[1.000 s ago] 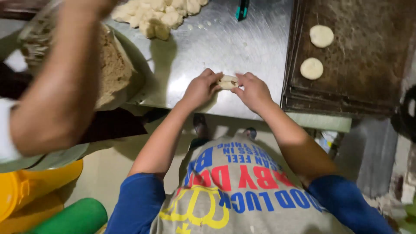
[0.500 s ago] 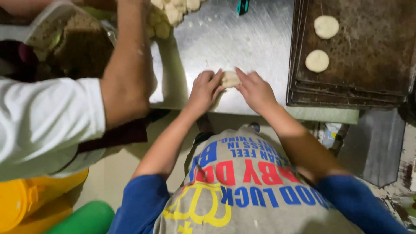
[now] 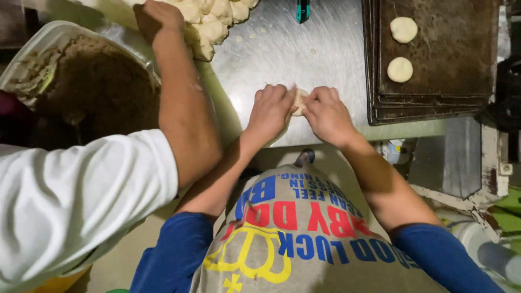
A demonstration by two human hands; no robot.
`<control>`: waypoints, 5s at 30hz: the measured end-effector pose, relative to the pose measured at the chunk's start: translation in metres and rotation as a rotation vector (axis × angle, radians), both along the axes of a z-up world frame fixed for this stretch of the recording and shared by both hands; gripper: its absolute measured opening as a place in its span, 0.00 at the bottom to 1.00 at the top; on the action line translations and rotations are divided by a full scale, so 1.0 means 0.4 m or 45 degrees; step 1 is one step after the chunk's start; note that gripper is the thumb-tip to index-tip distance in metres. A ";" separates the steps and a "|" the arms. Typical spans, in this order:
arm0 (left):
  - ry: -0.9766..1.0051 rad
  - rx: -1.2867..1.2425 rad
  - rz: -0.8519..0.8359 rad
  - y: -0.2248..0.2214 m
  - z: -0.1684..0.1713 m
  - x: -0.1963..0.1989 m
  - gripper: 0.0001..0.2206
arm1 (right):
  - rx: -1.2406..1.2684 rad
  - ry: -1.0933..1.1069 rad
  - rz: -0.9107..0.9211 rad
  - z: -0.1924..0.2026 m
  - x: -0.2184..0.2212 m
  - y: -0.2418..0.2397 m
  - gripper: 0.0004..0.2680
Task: A person in a bakery production area is manually filling small portions of dough with a savory mixture, sealing them into round buns, and arranging them on a baking tray for baking.
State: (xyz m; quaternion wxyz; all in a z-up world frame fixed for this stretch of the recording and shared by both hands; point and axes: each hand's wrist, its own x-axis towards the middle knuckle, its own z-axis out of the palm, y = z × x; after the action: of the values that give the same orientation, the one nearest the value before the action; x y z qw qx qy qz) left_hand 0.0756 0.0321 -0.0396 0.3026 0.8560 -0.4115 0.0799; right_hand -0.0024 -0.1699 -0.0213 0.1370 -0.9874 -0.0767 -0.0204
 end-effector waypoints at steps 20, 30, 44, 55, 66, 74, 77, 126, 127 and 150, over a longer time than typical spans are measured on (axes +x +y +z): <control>0.818 -0.383 0.138 -0.082 -0.045 -0.019 0.11 | 0.470 0.110 -0.086 0.031 0.044 -0.063 0.08; 0.845 -0.827 0.112 -0.312 0.152 -0.071 0.28 | 0.394 -1.245 0.012 0.333 0.195 -0.515 0.07; 0.843 -0.562 0.676 -0.211 0.135 -0.112 0.22 | 0.086 0.356 0.001 0.105 0.357 -0.695 0.29; -0.376 0.286 0.901 -0.105 0.022 0.442 0.15 | 0.299 -0.411 0.165 0.256 0.096 -0.452 0.18; -0.308 -0.063 1.052 -0.102 0.085 0.733 0.18 | 0.275 -0.284 -0.261 0.310 -0.177 -0.322 0.11; -0.458 0.133 0.884 -0.201 -0.049 0.898 0.09 | 0.356 -0.480 -0.046 0.325 -0.131 -0.329 0.11; -0.250 -0.175 0.804 -0.233 0.012 0.734 0.05 | 0.516 -0.565 0.064 0.343 -0.074 -0.311 0.10; 0.017 -1.155 1.044 0.646 0.136 -0.447 0.24 | 0.105 0.941 1.125 0.263 0.389 1.006 0.08; 0.027 -1.158 1.036 0.648 0.143 -0.442 0.24 | 0.106 0.946 1.112 0.263 0.392 1.008 0.08; 1.228 -1.793 0.589 0.156 0.276 -0.177 0.19 | 1.213 0.243 0.517 0.205 0.239 0.183 0.14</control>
State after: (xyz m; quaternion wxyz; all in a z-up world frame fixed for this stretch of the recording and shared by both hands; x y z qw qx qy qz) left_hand 0.0050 0.0947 0.0708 0.8763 0.4733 0.0892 0.0042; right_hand 0.0931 -0.0968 0.0607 0.5783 -0.7783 -0.2360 0.0640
